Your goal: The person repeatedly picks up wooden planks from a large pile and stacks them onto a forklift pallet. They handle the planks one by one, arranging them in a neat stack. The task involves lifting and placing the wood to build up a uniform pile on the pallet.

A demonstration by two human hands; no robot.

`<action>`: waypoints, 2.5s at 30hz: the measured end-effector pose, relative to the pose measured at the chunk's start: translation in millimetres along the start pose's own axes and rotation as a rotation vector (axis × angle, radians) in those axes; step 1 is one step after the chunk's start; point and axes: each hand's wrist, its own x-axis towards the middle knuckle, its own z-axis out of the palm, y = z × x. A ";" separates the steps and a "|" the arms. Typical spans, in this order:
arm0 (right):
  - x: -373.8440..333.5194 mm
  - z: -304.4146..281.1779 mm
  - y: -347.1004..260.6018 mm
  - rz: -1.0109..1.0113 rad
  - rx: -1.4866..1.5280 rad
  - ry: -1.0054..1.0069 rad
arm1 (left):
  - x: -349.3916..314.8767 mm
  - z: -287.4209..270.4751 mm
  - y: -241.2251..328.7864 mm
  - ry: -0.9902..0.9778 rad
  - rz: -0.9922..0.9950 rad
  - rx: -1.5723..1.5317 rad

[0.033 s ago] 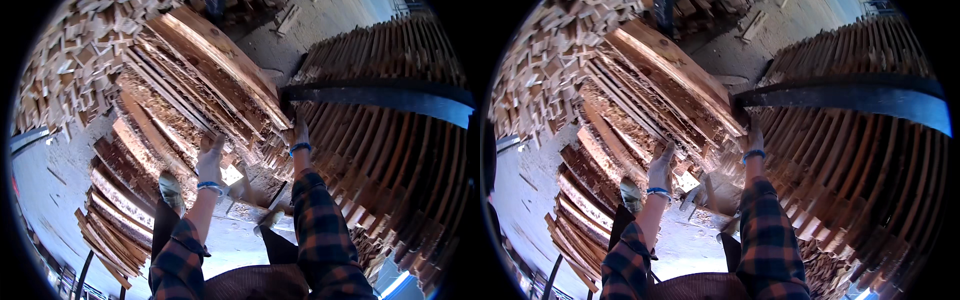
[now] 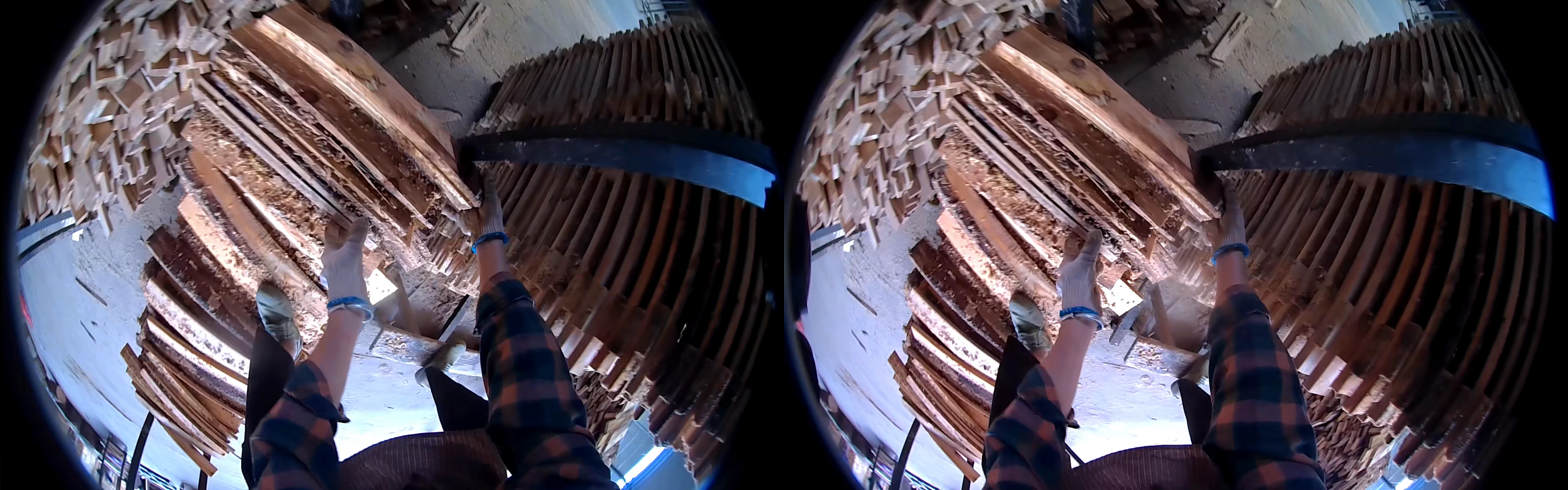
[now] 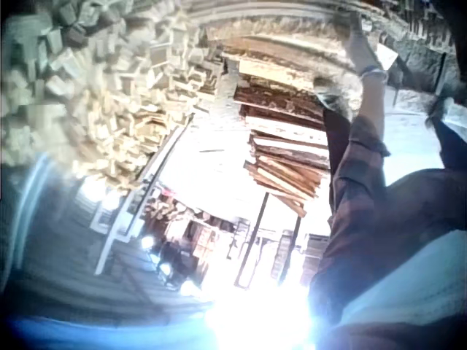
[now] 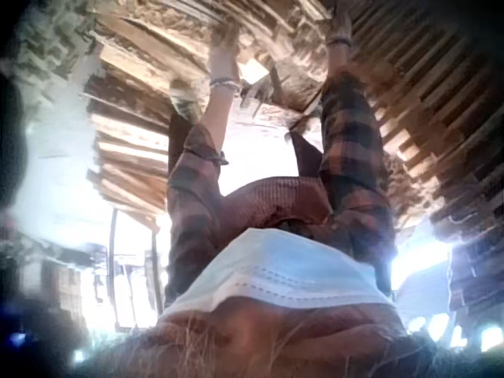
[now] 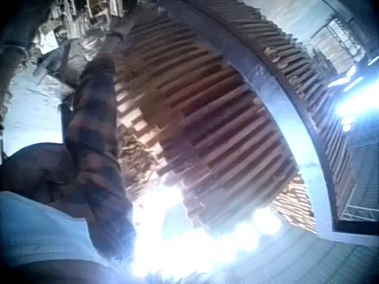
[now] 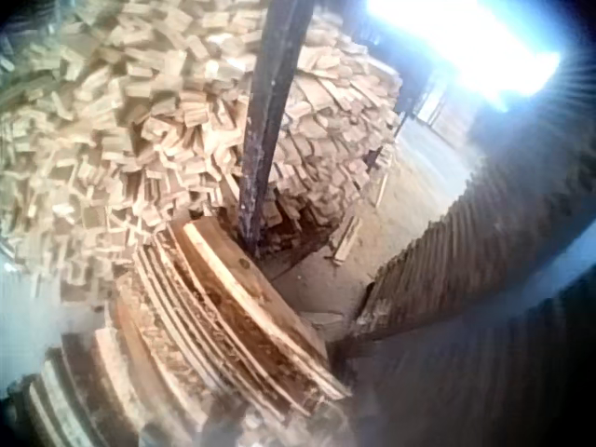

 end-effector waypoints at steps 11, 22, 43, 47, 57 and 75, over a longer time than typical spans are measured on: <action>-70.6 26.5 35.7 -0.065 0.208 0.094 | -11.5 17.3 17.7 0.298 -0.146 -0.282; -95.1 15.4 57.2 0.046 -1.121 -0.275 | 13.3 -60.7 37.3 0.319 0.121 0.392; -58.4 109.1 47.9 -0.095 -0.795 -0.527 | 60.8 -87.7 70.3 -0.082 0.046 -0.081; -54.3 119.7 49.8 0.132 -0.574 -0.448 | 80.1 -100.2 60.8 -0.155 0.113 0.024; -150.8 147.0 46.1 -0.101 -0.910 -0.594 | -19.1 -121.6 122.5 -0.163 0.022 0.090; -126.1 82.2 75.8 -0.405 -1.011 -0.607 | -5.0 -196.8 21.2 -0.357 -0.383 -0.506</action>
